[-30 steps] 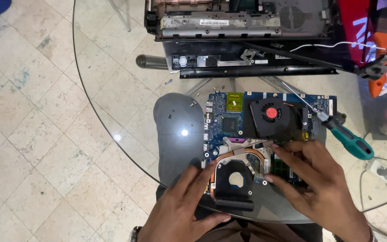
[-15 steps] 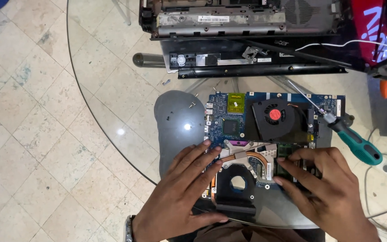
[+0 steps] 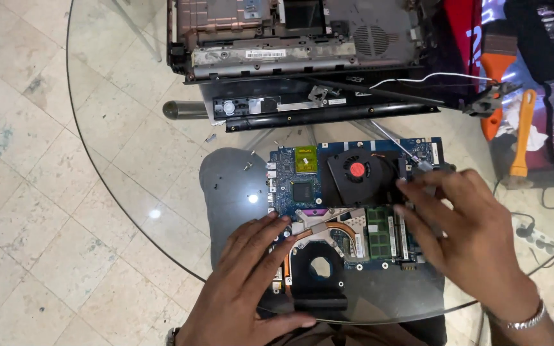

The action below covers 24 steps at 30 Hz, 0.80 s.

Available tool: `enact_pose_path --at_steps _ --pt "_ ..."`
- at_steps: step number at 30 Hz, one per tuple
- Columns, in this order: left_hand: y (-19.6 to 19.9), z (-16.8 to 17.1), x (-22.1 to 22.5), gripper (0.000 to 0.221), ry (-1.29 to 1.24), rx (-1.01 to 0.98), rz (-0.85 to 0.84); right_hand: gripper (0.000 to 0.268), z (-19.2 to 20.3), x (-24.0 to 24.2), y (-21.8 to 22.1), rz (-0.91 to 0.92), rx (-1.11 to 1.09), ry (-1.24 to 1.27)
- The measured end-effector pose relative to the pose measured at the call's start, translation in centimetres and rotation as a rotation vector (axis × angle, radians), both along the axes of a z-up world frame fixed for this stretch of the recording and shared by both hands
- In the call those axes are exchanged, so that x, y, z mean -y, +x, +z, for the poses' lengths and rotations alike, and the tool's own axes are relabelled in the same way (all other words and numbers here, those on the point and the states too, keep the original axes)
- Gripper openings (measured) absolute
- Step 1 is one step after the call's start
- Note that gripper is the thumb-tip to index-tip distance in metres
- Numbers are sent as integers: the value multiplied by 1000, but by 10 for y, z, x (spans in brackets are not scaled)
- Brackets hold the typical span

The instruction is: Cleaning a laptop heatsink with a brush and attempting to reinstall it onto the motherboard.

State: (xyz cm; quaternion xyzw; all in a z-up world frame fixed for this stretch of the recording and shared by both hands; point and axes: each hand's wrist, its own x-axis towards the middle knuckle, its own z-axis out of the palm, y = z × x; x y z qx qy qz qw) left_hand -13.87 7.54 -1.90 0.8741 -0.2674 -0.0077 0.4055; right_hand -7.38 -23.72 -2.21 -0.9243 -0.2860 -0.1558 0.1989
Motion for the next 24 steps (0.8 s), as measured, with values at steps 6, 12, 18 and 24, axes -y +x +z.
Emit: enact_pose_path --at_steps 6,12,18,24 --pt "8 -4 8 64 75 216 67 21 -17 3 23 -34 33 -131" --pt "16 6 8 55 25 234 36 14 -19 1 20 34 21 25" --pt "52 30 8 45 -36 226 -93 9 19 -15 28 136 41 187" --pt "130 35 43 58 -86 61 -198 13 58 -40 59 235 104 295"
